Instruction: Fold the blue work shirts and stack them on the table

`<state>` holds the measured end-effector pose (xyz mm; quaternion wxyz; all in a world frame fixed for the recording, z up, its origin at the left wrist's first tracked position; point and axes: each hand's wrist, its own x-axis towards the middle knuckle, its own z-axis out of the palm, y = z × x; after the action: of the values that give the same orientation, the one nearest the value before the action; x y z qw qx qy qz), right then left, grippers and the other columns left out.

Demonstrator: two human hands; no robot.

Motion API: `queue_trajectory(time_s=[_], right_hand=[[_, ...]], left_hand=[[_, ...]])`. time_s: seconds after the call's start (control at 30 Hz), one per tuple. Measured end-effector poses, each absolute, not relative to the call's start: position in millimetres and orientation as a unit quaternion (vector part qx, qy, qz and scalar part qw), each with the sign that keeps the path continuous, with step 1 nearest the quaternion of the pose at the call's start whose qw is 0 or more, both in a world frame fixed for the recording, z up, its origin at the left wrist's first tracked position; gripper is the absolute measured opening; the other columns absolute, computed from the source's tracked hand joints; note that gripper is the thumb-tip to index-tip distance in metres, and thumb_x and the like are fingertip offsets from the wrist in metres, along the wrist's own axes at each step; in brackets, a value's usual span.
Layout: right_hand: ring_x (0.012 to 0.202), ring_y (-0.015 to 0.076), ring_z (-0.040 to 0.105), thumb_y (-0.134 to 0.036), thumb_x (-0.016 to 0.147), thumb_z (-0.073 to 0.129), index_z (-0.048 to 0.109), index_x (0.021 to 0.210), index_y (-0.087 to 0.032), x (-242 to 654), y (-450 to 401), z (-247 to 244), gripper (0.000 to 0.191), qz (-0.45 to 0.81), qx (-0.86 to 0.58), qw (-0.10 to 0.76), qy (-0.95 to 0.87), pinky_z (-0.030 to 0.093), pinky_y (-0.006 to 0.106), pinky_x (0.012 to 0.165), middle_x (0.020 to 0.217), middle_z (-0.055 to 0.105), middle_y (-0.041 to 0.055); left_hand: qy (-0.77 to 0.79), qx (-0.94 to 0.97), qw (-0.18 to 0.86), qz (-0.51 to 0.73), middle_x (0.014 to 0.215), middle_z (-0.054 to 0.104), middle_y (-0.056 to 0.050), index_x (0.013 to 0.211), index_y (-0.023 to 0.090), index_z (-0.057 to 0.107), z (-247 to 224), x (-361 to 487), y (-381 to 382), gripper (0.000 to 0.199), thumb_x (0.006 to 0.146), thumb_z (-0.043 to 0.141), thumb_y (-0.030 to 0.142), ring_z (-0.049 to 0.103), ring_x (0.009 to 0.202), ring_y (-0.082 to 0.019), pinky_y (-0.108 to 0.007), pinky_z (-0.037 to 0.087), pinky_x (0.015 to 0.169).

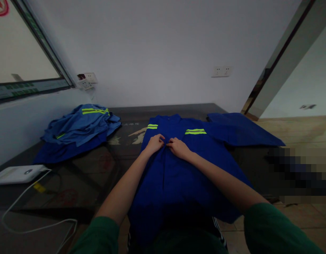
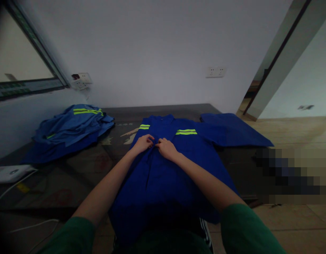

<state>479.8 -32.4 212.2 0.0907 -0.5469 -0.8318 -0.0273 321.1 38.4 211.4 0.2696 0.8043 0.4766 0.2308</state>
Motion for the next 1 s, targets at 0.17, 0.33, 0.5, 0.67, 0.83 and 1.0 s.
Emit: queue_trajectory(time_s=[0.17, 0.33, 0.5, 0.67, 0.83, 1.0], right_hand=[[0.109, 0.0227, 0.053, -0.012, 0.092, 0.041, 0.062, 0.125, -0.017, 480.1, -39.2, 204.4, 0.039, -0.023, -0.532, 0.093, -0.842, 0.041, 0.034, 0.094, 0.124, 0.06, 0.0115], [0.118, 0.0253, 0.047, -0.01, 0.091, 0.042, 0.06, 0.128, -0.017, 478.8, -45.9, 207.1, 0.042, -0.025, -0.542, 0.097, -0.834, 0.041, 0.038, 0.096, 0.13, 0.055, 0.0138], [0.107, 0.0236, 0.052, -0.019, 0.09, 0.054, 0.072, 0.102, -0.018, 476.8, -65.5, 222.0, 0.021, -0.002, -0.549, 0.146, -0.823, 0.043, 0.032, 0.089, 0.111, 0.062, 0.0123], [0.072, 0.0145, 0.058, -0.037, 0.09, 0.057, 0.071, 0.077, -0.017, 454.5, -68.4, 221.1, 0.028, 0.182, -0.564, 0.164, -0.788, 0.038, 0.024, 0.062, 0.077, 0.067, 0.0036], [0.054, 0.0091, 0.049, -0.034, 0.083, 0.064, 0.059, 0.057, -0.015, 436.3, -56.8, 215.0, 0.033, 0.25, -0.59, 0.196, -0.742, 0.028, 0.022, 0.05, 0.057, 0.058, -0.0008], [0.051, 0.0093, 0.058, -0.015, 0.087, 0.052, 0.048, 0.067, -0.017, 433.2, -67.3, 220.7, 0.021, 0.507, -0.542, 0.27, -0.613, 0.04, 0.017, 0.048, 0.056, 0.058, -0.0021]], left_hand=[[0.399, 0.859, 0.234, 0.221, 0.085, 0.067, -0.002, 0.101, 0.016, 0.068, 204.2, 315.9, 48.6, 0.03, 0.073, 0.064, 0.006, 0.063, 0.073, -0.013, -0.025, 0.051, 0.074], [0.357, 0.881, 0.187, 0.249, 0.098, 0.059, -0.005, 0.093, 0.016, 0.068, 194.3, 312.1, 54.3, 0.015, 0.078, 0.066, 0.016, 0.057, 0.072, -0.012, -0.028, 0.05, 0.076], [0.349, 0.878, 0.197, 0.263, 0.09, 0.061, -0.002, 0.093, 0.017, 0.063, 190.8, 311.7, 55.3, 0.012, 0.082, 0.062, 0.021, 0.054, 0.074, -0.014, -0.029, 0.047, 0.076], [0.356, 0.866, 0.206, 0.283, 0.084, 0.06, -0.001, 0.092, 0.018, 0.06, 191.7, 312.1, 54.7, 0.008, 0.084, 0.058, 0.02, 0.054, 0.075, -0.015, -0.028, 0.045, 0.075], [0.357, 0.862, 0.201, 0.299, 0.085, 0.059, -0.001, 0.09, 0.017, 0.059, 189.6, 313.7, 54.9, 0.006, 0.084, 0.057, 0.018, 0.053, 0.074, -0.014, -0.027, 0.044, 0.073], [0.363, 0.856, 0.183, 0.321, 0.086, 0.058, -0.001, 0.092, 0.017, 0.059, 188.8, 314.1, 54.4, 0.007, 0.085, 0.058, 0.019, 0.053, 0.074, -0.014, -0.027, 0.044, 0.073]])
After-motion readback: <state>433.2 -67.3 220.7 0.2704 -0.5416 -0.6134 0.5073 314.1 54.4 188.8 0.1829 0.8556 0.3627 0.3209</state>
